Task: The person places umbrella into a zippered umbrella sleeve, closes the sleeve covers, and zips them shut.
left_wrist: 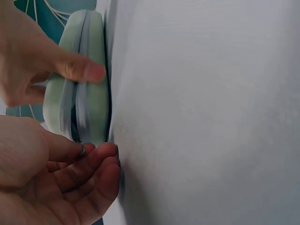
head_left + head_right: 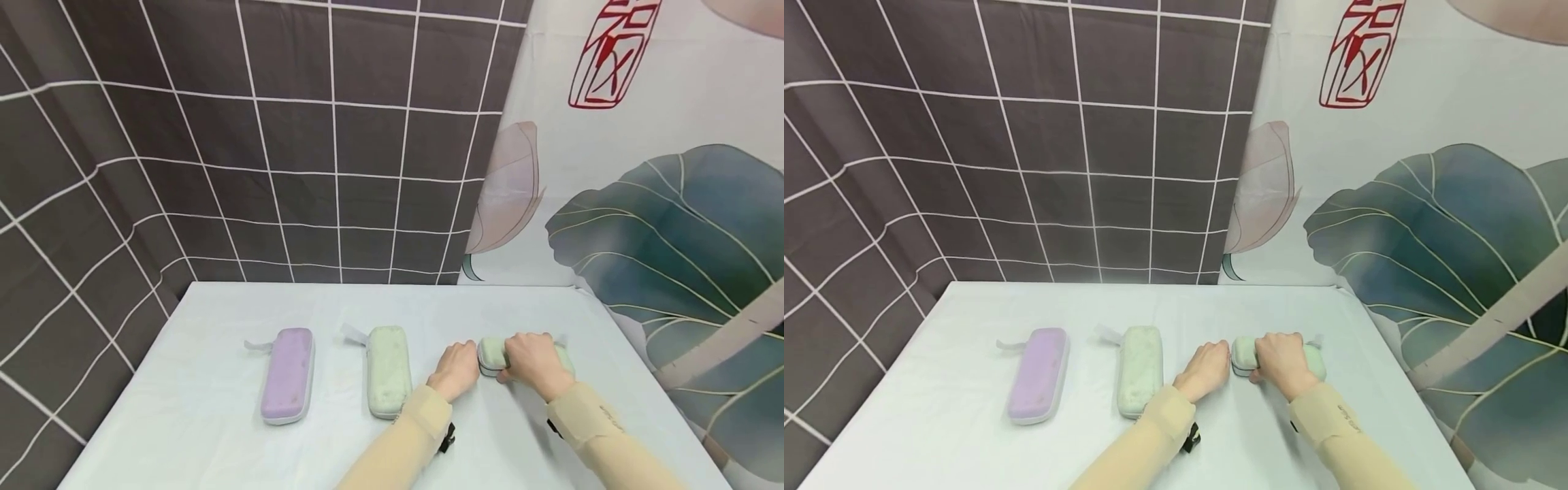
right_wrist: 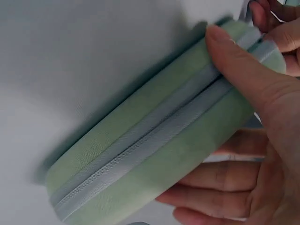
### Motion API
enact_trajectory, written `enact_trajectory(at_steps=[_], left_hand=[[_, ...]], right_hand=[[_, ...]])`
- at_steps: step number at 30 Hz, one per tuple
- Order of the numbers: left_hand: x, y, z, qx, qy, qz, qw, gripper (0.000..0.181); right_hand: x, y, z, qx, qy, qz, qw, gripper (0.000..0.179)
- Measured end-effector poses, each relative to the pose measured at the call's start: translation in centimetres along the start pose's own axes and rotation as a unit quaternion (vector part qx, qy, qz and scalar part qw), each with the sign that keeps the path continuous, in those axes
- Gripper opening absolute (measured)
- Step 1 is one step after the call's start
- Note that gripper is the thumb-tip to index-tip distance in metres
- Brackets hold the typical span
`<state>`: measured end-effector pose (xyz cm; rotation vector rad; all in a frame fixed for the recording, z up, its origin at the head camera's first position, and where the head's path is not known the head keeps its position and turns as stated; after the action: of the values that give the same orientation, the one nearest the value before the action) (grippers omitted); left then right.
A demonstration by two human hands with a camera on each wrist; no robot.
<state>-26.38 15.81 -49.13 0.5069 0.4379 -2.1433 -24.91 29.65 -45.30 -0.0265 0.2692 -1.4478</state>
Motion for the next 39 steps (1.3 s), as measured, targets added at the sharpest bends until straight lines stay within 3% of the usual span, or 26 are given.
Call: enact_trajectory(at_steps=[6, 16, 20, 23, 27, 30, 33, 39], left_hand=[[0.0, 0.3, 0.2, -0.006, 0.011, -0.005, 0.9999, 0.008], [0.5, 0.3, 0.3, 0.004, 0.040, 0.014, 0.9991, 0.007], [0.7, 0.3, 0.3, 0.018, 0.056, 0.026, 0.9979, 0.009], [0.8, 0.2, 0.4, 0.029, 0.060, 0.034, 0.9972, 0.012], [1.0, 0.0, 0.2, 0.048, 0.071, 0.051, 0.9951, 0.018], [1.1, -0.1, 0.1, 0.055, 0.080, 0.056, 0.9937, 0.021], [1.1, -0.1, 0.3, 0.043, 0.085, 0.048, 0.9943, 0.025], [1.4, 0.1, 0.4, 0.012, 0.108, 0.051, 0.9928, 0.029]], right_hand=[[0.7, -0.4, 0.0, 0.011, 0.012, -0.037, 0.9992, 0.051], [0.8, -0.1, -0.3, 0.007, 0.010, -0.065, 0.9978, 0.055], [-0.3, 0.7, -0.3, 0.007, -0.016, -0.039, 0.9991, 0.059], [-2.2, 1.2, -0.4, 0.037, -0.063, -0.012, 0.9973, 0.068], [-5.0, 1.8, -1.4, 0.097, -0.167, 0.023, 0.9810, 0.081], [-6.3, 2.1, -2.1, 0.121, -0.220, 0.044, 0.9670, 0.085], [-6.6, 2.0, -2.3, 0.105, -0.232, 0.058, 0.9653, 0.082], [-5.8, 1.8, -2.3, 0.073, -0.210, 0.068, 0.9727, 0.078]])
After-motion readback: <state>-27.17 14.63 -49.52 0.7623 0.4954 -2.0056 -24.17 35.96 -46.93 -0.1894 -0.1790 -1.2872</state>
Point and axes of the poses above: each hand's wrist, its own y-axis away from the middle knuckle, its own z-axis out of the back of the hand, x = y × z, the point moved 3 cm from there along -y, towards the middle knuckle, and after that the axes turned 12 degrees about -z, right-handed, at the moved point
